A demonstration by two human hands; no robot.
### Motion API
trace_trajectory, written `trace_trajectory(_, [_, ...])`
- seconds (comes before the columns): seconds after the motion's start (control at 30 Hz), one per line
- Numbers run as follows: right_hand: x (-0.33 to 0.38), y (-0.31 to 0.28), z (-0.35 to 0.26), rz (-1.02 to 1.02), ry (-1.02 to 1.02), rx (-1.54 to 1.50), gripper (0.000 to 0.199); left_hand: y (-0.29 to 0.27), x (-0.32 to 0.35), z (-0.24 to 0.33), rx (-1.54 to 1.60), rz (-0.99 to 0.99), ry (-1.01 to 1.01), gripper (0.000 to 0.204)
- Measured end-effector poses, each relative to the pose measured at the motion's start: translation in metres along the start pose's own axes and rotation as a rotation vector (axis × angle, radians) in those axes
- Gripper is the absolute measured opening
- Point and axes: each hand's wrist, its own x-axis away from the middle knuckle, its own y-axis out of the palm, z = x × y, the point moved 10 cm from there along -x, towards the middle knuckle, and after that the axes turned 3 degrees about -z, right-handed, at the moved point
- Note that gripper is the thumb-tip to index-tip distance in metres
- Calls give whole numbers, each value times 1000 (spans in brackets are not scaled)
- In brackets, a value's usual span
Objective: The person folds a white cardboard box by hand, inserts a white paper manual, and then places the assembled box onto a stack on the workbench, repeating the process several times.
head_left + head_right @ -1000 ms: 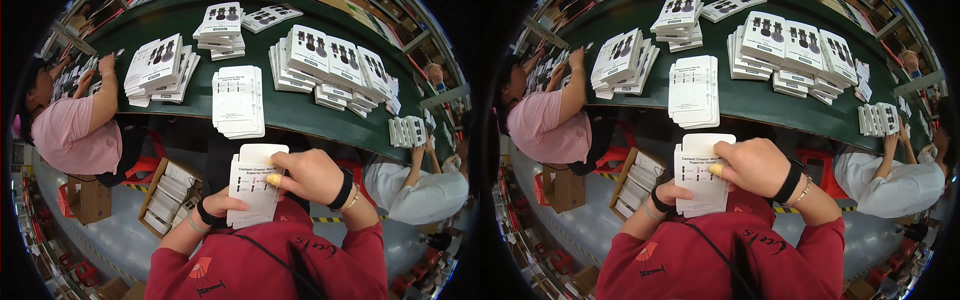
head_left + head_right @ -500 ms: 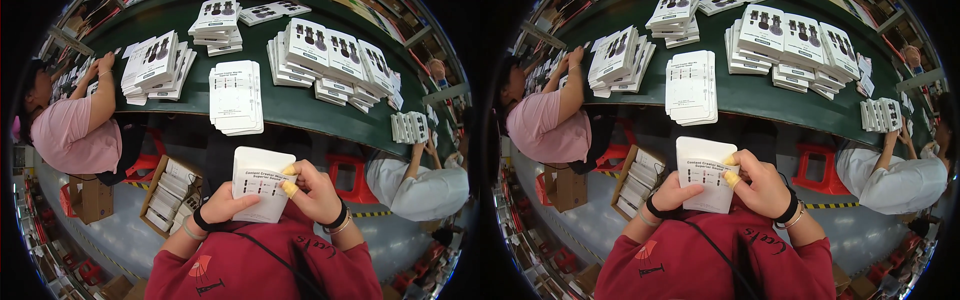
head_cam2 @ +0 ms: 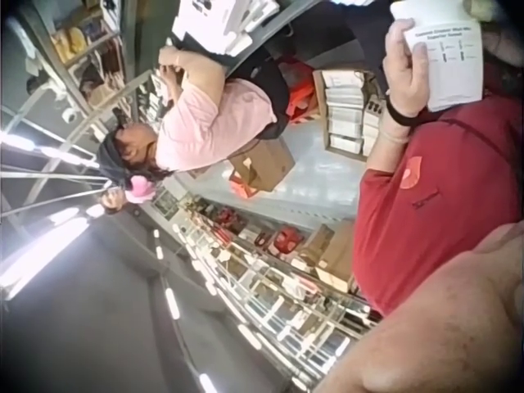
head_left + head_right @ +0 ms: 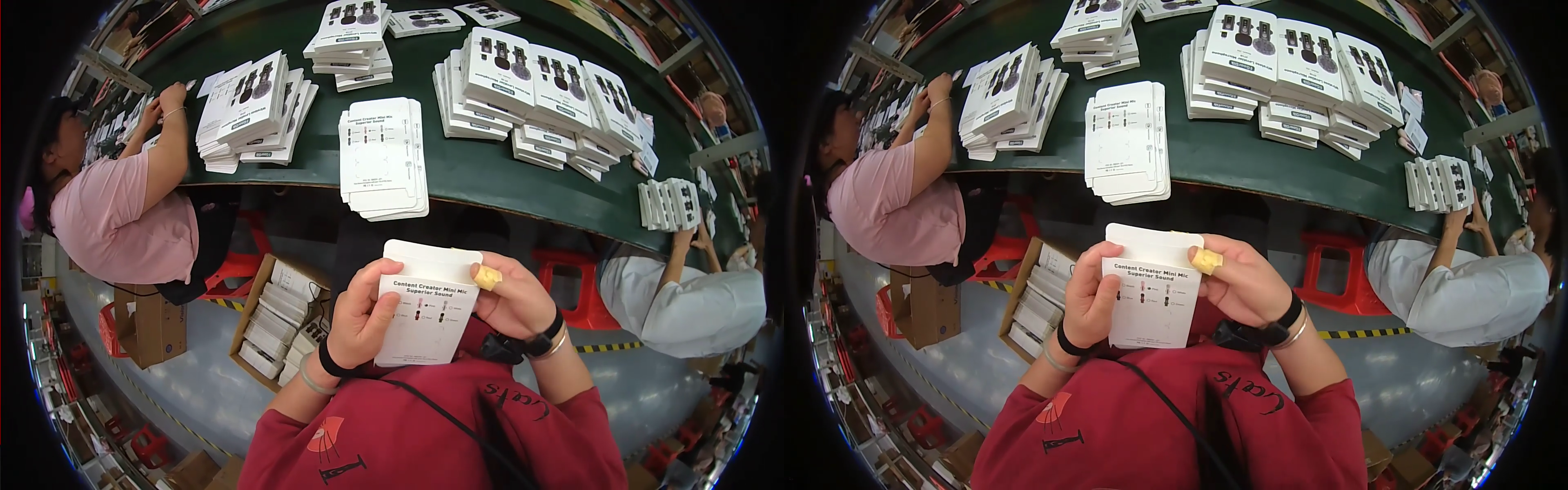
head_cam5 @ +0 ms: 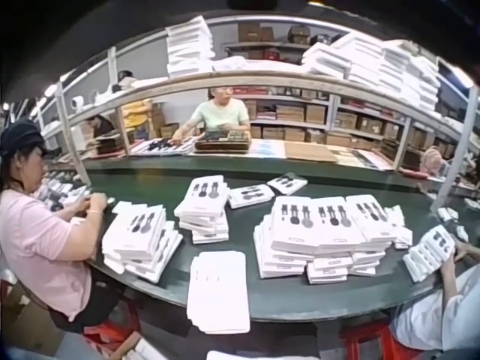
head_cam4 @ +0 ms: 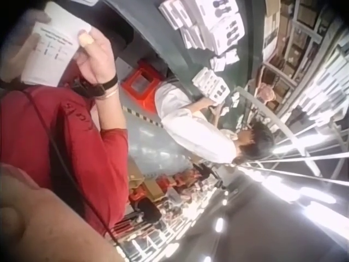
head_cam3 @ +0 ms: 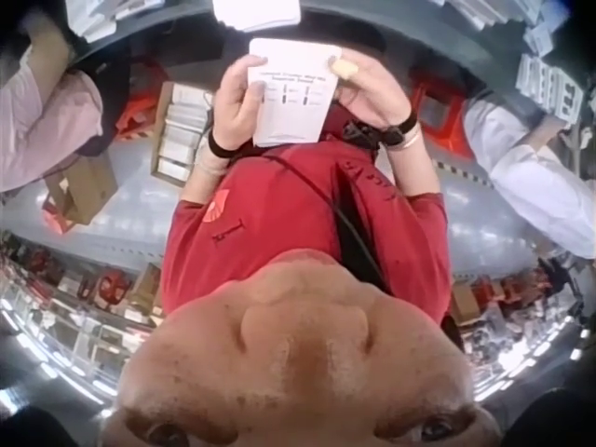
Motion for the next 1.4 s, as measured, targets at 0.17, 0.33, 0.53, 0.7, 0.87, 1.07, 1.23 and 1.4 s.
trace_trajectory(0.17, [-10,15,-2,-70,44,65,41,-7,1,-11,41,87,-55,30])
trace_trajectory(0.33, [5,51,-44,-108,-359,1082,35,-5,7,-15,109,162,-45,30])
trace_trajectory(0.53, [4,63,-50,-240,-546,1171,34,-7,0,-7,240,232,-73,32])
trace_trajectory(0.7, [1,60,-46,-131,-427,1246,30,-11,-14,3,-115,30,-118,32])
trace_trajectory(0.87, [0,59,-41,-149,-230,1217,26,-11,-34,13,-190,-239,-174,24])
trace_trajectory(1.07, [-5,48,-34,-109,-121,1096,25,-7,-36,-11,-16,-249,-384,8])
trace_trajectory(1.23, [-5,30,-24,-33,-46,933,16,-2,-28,6,-264,-188,-19,7])
trace_trajectory(1.4, [-1,34,-25,-84,-107,890,9,-5,-21,5,-179,-57,142,16])
